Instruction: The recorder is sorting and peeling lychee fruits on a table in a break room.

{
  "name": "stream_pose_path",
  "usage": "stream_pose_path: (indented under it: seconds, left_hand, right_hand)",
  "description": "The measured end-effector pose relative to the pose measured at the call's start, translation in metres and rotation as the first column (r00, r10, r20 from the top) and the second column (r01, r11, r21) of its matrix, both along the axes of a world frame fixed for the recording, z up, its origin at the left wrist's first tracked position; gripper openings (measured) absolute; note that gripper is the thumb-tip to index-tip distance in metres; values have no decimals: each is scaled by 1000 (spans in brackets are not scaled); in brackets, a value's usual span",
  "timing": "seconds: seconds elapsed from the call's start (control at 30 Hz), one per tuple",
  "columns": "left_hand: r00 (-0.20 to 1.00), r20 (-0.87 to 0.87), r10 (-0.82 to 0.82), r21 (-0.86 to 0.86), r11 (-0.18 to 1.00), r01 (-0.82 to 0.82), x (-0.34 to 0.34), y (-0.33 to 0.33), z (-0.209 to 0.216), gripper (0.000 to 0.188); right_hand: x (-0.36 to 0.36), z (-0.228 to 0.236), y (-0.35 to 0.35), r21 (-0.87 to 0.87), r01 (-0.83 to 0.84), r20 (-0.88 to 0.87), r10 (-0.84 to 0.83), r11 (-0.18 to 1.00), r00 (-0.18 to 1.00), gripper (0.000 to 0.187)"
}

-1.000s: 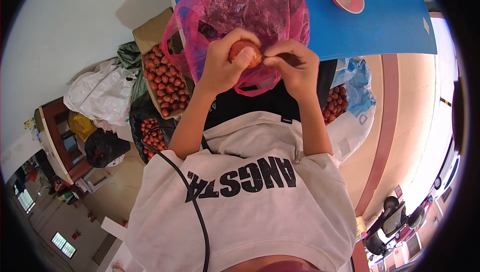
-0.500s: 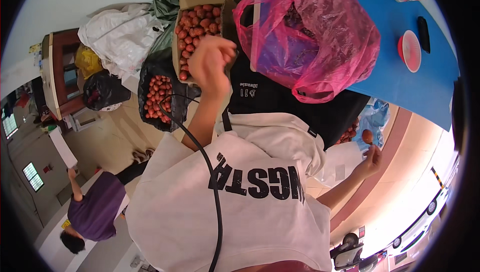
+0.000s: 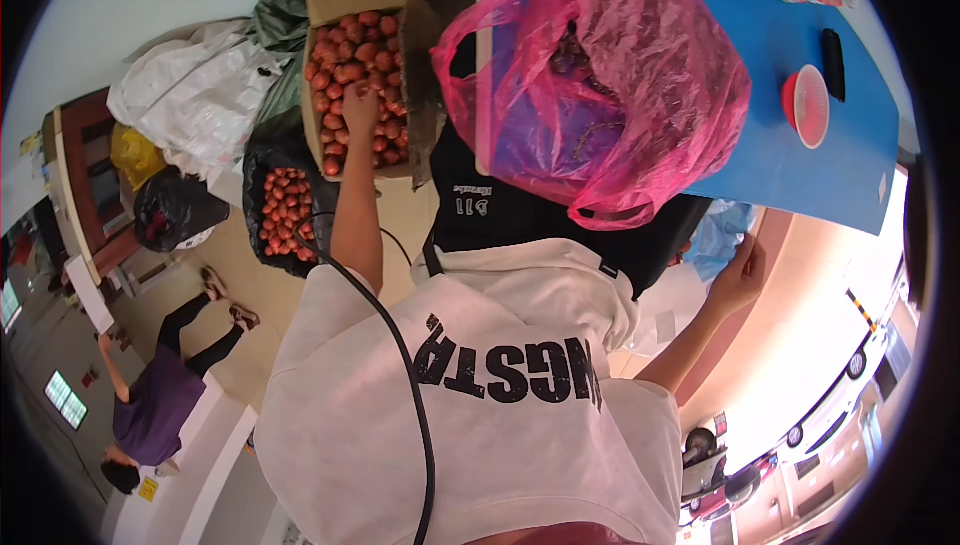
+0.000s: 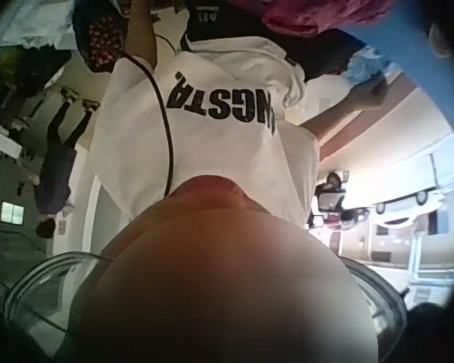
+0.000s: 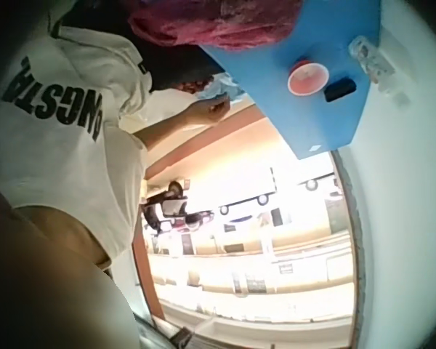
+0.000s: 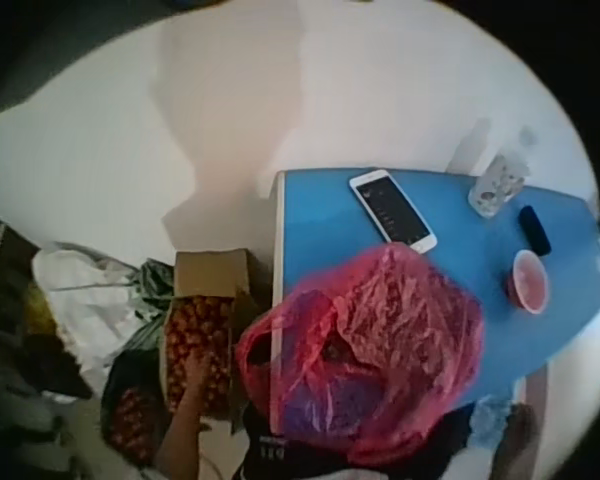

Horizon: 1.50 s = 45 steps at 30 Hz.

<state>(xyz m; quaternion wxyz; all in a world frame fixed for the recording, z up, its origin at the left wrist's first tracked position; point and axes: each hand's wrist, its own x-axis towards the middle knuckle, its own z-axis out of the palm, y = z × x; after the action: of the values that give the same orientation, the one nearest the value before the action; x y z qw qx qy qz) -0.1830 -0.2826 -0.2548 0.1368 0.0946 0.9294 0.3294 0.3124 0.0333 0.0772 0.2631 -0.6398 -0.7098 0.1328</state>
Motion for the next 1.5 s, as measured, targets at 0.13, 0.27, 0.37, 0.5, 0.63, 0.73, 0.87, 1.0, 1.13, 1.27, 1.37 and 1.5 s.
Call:
stream_pose_path:
  seconds: [0.13, 0.27, 0.37, 0.5, 0.63, 0.73, 0.87, 1.0, 1.13, 1.27, 1.37, 1.5]
  left_hand:
    - [981, -51, -187, -146, 973, 178, -35, 25, -46, 39]
    - [982, 72, -177, -53, 982, 181, -40, 46, -72, 49]
    - [978, 107, -180, -60, 981, 187, -38, 53, -75, 52]
    - [981, 89, -170, -37, 984, 173, -24, 46, -66, 55]
    - [982, -78, -170, 72, 982, 176, -15, 24, -43, 56]
    - [1000, 21, 18, 26, 999, -18, 27, 24, -16, 55]
    - [995, 67, 80, 12, 997, -81, 65, 15, 12, 54]
    - [988, 130, 88, 40, 995, -94, 90, 4, 32, 52]
    - [977, 197, 79, 90, 991, -98, 92, 13, 72, 50]
    - [999, 32, 14, 352, 936, -24, 90, 47, 157, 46]
    - [996, -81, -33, 477, 876, 68, 89, 76, 235, 44]
    - [979, -175, -106, 627, 754, 194, 95, 99, 312, 41]
  right_hand:
    - [-94, 33, -4, -41, -286, -145, 277, 957, 950, 13]
    - [-200, 38, -7, -2, -745, -308, 709, 667, 635, 11]
    - [-236, 16, 2, 29, -802, -111, 800, 596, 590, 14]
    - [-244, 7, 14, 64, -758, 35, 757, 649, 652, 22]
    - [-249, 5, 12, 19, -684, -59, 683, 729, 728, 24]
    - [-257, 6, 11, 22, -719, 5, 720, 694, 694, 22]
    - [-260, 7, 13, 56, -735, 83, 731, 675, 677, 21]
    - [-258, 11, 12, 93, -755, 168, 738, 649, 654, 19]
    - [-247, 20, 16, 141, -770, 185, 747, 623, 638, 19]
    - [-241, 32, 17, 205, -794, 210, 767, 572, 607, 18]
    - [-243, 37, 13, 300, -787, 88, 805, 540, 586, 18]
    - [-239, 48, 4, 323, -764, -186, 829, 558, 527, 17]
